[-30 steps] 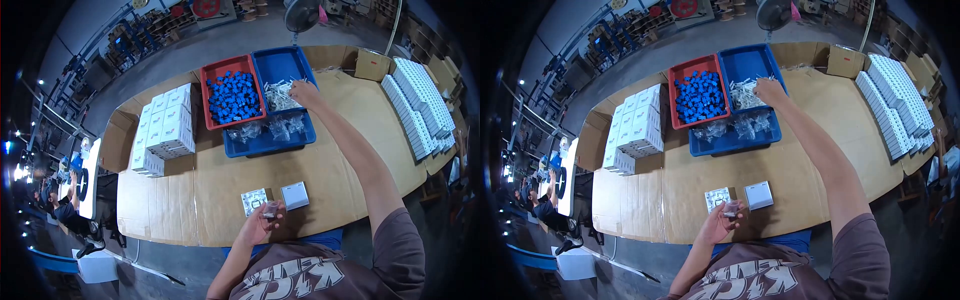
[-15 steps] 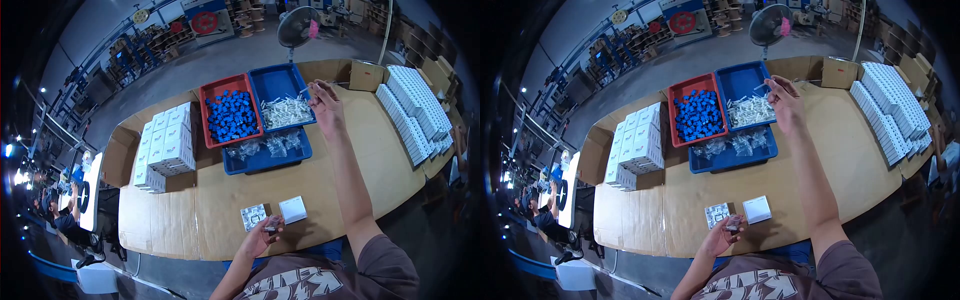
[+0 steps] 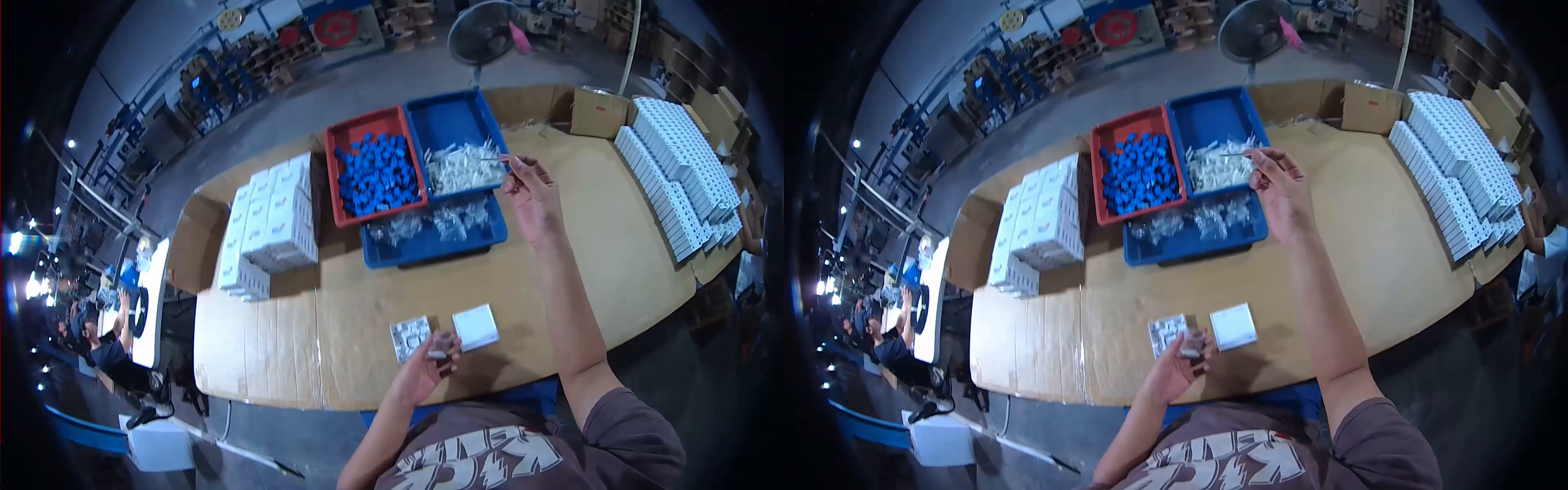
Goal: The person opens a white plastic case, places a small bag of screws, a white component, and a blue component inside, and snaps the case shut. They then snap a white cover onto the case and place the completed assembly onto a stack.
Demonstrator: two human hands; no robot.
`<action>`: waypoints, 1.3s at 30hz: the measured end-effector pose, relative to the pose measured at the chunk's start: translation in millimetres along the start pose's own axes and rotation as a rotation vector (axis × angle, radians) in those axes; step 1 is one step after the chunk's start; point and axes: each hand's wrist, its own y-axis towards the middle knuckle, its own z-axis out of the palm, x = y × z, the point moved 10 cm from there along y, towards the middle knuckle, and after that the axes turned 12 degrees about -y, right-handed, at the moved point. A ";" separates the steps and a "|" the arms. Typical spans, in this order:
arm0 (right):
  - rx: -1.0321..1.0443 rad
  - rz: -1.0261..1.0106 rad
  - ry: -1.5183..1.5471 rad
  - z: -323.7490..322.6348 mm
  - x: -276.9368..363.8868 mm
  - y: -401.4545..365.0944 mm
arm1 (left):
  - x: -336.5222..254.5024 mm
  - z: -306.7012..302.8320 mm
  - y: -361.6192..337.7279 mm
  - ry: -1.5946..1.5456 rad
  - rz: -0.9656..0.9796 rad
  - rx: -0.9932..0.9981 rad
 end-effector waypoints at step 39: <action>1.239 0.100 -0.959 108.4 -75.6 -247.7 | 13.7 7.8 -57.8 0.087 0.130 -0.101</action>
